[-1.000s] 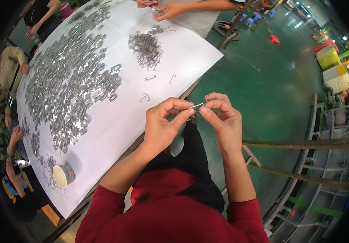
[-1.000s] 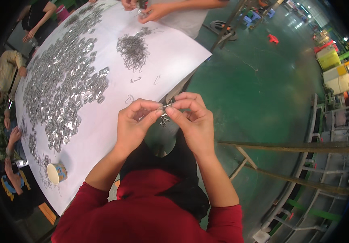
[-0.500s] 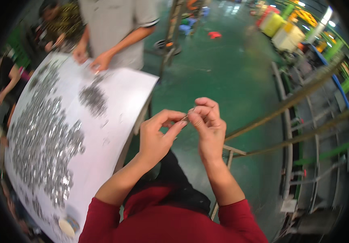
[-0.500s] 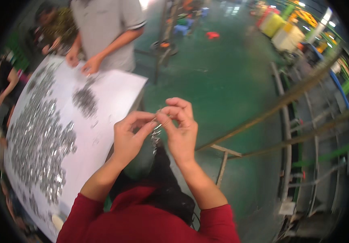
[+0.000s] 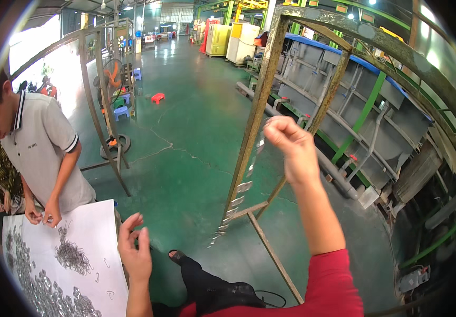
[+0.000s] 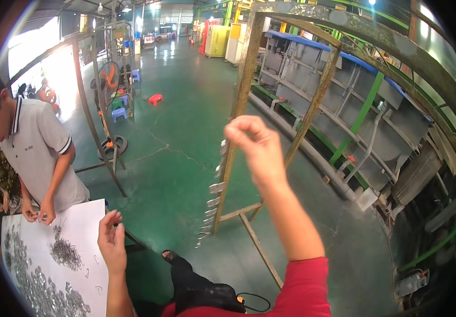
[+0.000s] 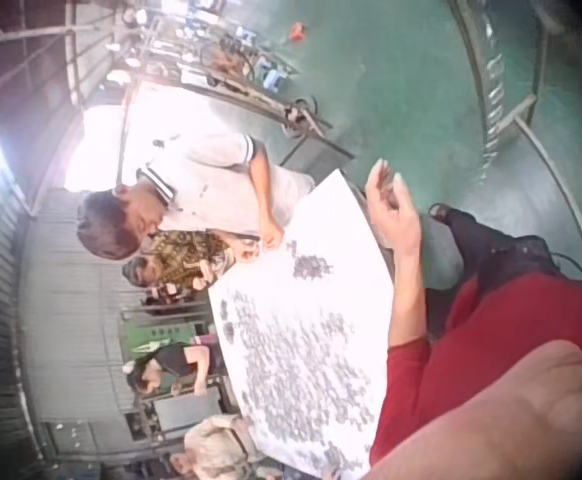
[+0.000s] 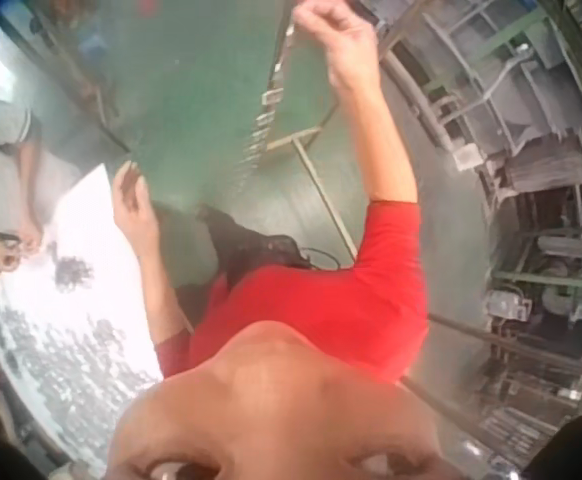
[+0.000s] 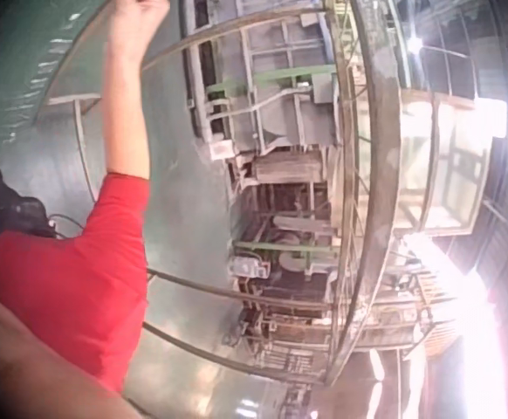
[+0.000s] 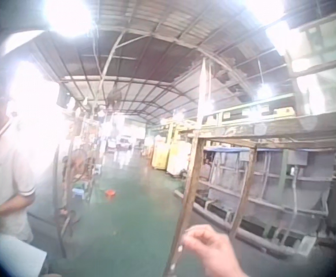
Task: The person threads small metal hooks onto larger metal bracket pieces one at a time and then hangs the assembled chains of brackets onto a metal rack.
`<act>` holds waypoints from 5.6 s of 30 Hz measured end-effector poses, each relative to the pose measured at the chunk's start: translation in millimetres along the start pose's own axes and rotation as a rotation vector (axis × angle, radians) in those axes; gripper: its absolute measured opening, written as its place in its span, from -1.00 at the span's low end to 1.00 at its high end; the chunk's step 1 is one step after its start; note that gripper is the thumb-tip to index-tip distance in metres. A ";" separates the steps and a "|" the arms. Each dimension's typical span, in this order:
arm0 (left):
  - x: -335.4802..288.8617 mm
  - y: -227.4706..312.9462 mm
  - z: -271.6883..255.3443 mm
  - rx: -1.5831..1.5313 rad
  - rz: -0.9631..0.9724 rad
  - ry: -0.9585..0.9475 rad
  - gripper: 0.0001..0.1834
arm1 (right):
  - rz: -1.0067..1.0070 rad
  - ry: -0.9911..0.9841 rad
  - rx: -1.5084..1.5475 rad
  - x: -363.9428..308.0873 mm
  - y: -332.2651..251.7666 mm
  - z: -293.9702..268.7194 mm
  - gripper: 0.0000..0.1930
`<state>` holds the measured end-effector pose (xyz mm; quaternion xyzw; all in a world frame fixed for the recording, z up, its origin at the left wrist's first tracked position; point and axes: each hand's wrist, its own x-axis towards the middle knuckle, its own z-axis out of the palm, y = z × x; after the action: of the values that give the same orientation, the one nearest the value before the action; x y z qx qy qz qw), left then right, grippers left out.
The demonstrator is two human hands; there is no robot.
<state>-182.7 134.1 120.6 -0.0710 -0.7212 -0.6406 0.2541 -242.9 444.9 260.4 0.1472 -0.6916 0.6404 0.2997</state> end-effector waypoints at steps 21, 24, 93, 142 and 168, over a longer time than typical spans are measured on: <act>-10.6 -63.8 -121.6 0.455 -0.210 0.275 -0.67 | 0.018 0.604 -0.571 200.9 -45.3 -261.8 -0.79; -3.5 -67.6 -125.2 0.522 -0.199 0.277 -0.67 | -0.075 0.640 -0.622 229.1 -45.7 -290.2 -0.72; -267.6 -90.3 -190.7 0.411 -0.451 0.935 -0.85 | -0.239 -1.409 -0.128 -291.7 176.8 459.9 -0.91; -269.9 -91.4 -196.2 0.451 -0.526 0.945 -0.87 | -0.542 -1.690 -0.153 -293.8 176.1 473.1 -0.90; -205.2 -71.7 -204.0 -0.113 -0.451 1.084 -0.83 | 0.812 -1.444 0.463 -337.0 83.5 393.4 -0.90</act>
<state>19.5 -28.2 -26.6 0.4082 -0.4504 -0.6613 0.4396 -119.2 12.3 -9.5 0.3172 -0.5638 0.5727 -0.5036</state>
